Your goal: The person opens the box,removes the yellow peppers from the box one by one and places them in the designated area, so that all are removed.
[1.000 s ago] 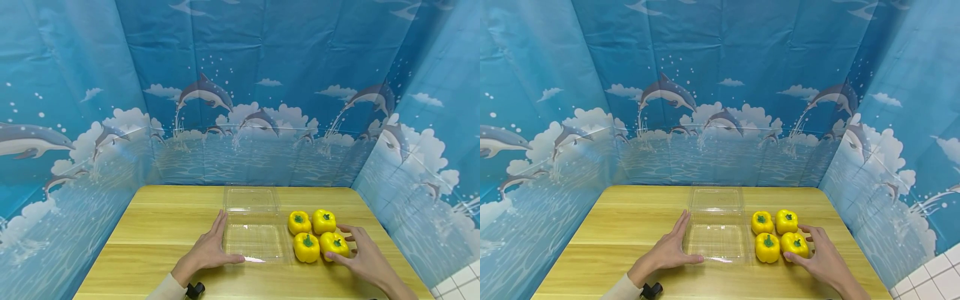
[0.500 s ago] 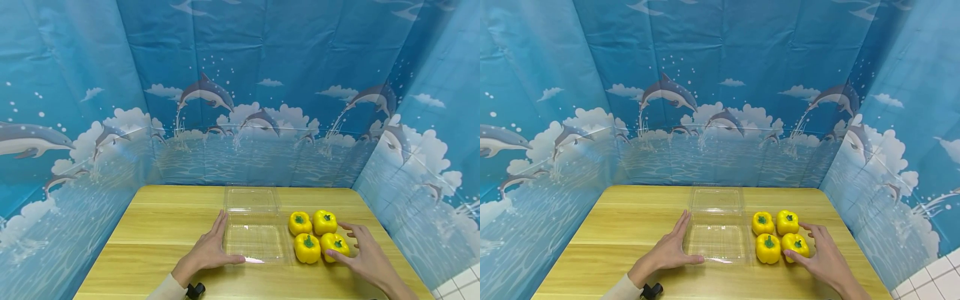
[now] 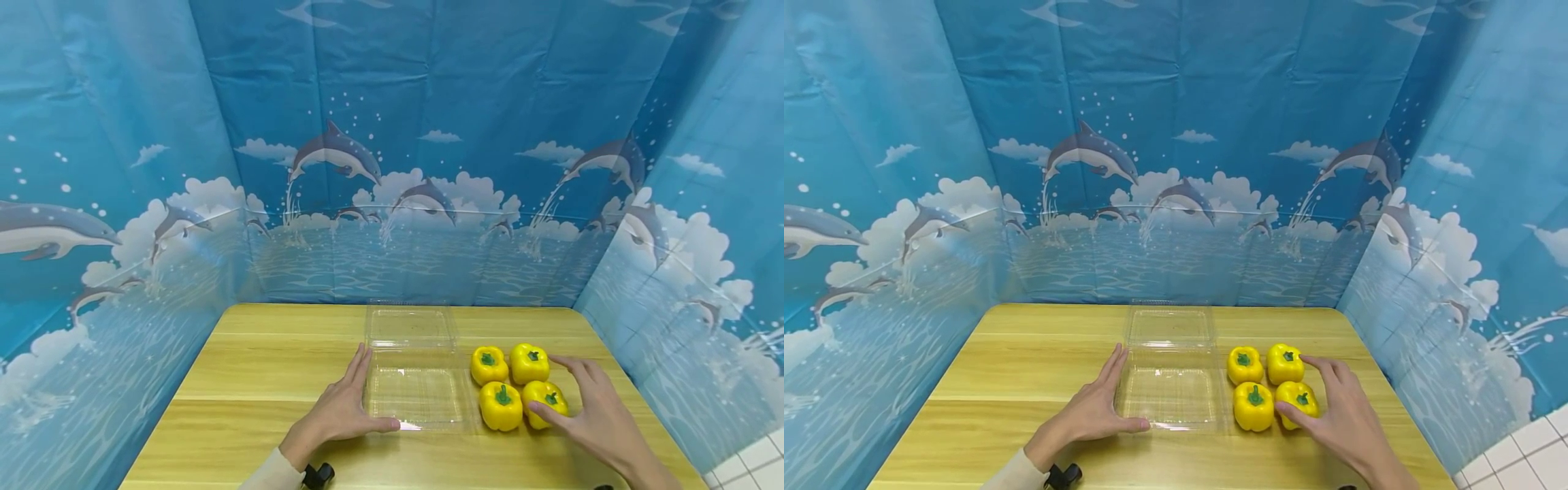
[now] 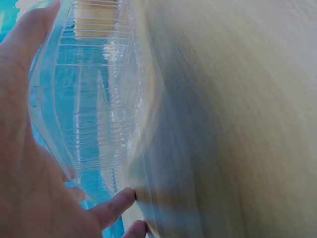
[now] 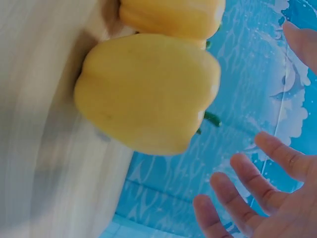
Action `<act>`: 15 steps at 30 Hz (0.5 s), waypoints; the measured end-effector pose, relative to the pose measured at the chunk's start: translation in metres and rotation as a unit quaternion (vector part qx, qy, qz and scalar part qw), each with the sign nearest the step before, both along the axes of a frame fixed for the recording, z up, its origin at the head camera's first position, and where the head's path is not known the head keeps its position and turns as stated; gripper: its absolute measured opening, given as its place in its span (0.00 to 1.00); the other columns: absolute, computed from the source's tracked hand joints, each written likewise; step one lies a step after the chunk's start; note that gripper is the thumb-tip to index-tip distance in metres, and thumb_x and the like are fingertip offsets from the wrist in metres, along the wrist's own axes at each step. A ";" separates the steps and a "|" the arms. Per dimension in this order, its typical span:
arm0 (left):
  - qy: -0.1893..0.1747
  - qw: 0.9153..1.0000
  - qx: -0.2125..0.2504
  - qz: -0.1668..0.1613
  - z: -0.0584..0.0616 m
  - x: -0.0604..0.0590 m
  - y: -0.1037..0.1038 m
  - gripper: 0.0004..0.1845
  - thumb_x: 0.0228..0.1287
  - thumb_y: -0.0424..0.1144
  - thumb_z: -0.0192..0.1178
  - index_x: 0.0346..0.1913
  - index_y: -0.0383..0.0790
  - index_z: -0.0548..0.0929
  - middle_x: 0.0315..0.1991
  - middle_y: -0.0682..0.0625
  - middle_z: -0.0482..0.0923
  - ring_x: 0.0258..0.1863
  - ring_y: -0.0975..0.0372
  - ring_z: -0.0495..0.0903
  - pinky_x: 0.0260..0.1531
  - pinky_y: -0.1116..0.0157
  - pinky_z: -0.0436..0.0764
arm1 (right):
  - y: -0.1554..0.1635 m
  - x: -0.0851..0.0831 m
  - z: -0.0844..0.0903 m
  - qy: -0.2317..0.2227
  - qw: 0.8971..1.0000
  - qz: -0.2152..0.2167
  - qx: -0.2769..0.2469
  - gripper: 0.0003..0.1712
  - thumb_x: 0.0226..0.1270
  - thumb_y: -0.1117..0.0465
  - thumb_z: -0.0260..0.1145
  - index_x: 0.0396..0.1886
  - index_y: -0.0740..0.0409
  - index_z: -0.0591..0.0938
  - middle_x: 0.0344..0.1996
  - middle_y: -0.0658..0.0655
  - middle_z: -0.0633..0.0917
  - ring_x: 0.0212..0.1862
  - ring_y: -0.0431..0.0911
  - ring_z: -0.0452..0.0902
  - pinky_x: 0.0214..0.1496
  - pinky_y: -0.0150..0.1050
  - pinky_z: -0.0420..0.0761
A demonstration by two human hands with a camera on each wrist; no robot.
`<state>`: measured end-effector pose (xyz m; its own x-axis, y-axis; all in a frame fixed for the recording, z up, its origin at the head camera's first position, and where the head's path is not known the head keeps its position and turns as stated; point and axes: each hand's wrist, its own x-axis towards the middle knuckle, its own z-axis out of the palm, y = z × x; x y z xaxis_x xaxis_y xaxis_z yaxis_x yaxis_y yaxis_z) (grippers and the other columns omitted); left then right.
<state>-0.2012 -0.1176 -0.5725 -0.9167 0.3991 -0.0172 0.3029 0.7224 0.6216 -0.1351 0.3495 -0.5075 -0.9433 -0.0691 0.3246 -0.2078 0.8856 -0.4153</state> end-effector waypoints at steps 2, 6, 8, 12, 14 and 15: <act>0.000 1.000 -0.001 0.000 -0.001 0.000 0.000 0.81 0.58 0.82 0.77 0.99 0.58 0.35 1.01 0.48 0.29 0.84 0.32 0.77 0.75 0.20 0.76 | -0.003 0.000 0.001 0.012 1.000 0.004 0.003 0.54 0.66 0.36 0.89 0.82 0.58 0.78 0.72 0.72 0.80 0.70 0.73 0.76 0.62 0.80 0.79; 0.003 1.000 0.001 0.001 -0.002 0.000 0.000 0.81 0.58 0.83 0.76 0.99 0.61 0.34 1.01 0.49 0.29 0.83 0.31 0.78 0.74 0.20 0.76 | -0.011 0.000 0.004 0.042 0.999 0.013 0.011 0.54 0.64 0.36 0.91 0.81 0.57 0.79 0.71 0.71 0.81 0.68 0.72 0.78 0.61 0.77 0.80; 0.004 1.000 0.003 0.001 -0.002 0.000 0.000 0.81 0.58 0.84 0.76 0.98 0.63 0.33 1.00 0.49 0.28 0.83 0.31 0.78 0.74 0.19 0.76 | -0.014 0.000 0.006 0.056 0.998 0.017 0.016 0.54 0.62 0.36 0.92 0.80 0.58 0.80 0.70 0.71 0.82 0.67 0.72 0.78 0.61 0.77 0.80; 0.008 1.000 0.004 0.004 -0.004 0.002 -0.001 0.81 0.58 0.85 0.75 0.98 0.64 0.32 1.00 0.50 0.28 0.82 0.31 0.78 0.73 0.19 0.77 | -0.022 0.000 0.007 0.088 0.995 0.028 0.026 0.53 0.59 0.38 0.93 0.76 0.57 0.83 0.68 0.70 0.83 0.65 0.71 0.80 0.61 0.74 0.81; 0.011 1.000 0.005 0.006 -0.004 0.002 -0.001 0.80 0.58 0.84 0.76 0.98 0.65 0.31 1.00 0.50 0.28 0.81 0.30 0.79 0.73 0.19 0.77 | -0.027 0.000 0.007 0.097 0.994 0.033 0.030 0.52 0.58 0.38 0.94 0.76 0.55 0.83 0.68 0.68 0.84 0.65 0.69 0.81 0.60 0.73 0.81; 0.012 1.000 0.006 0.008 -0.004 0.003 -0.001 0.80 0.58 0.83 0.76 0.98 0.66 0.32 1.00 0.50 0.28 0.80 0.30 0.80 0.73 0.19 0.77 | -0.029 0.000 0.008 0.099 0.994 0.035 0.031 0.51 0.59 0.37 0.94 0.76 0.54 0.84 0.68 0.67 0.84 0.65 0.68 0.81 0.61 0.71 0.81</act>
<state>-0.1983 -0.1184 -0.5766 -0.9228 0.3851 0.0103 0.3072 0.7192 0.6232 -0.1352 0.3203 -0.4999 -0.8530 -0.1586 0.4972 -0.3428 0.8886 -0.3048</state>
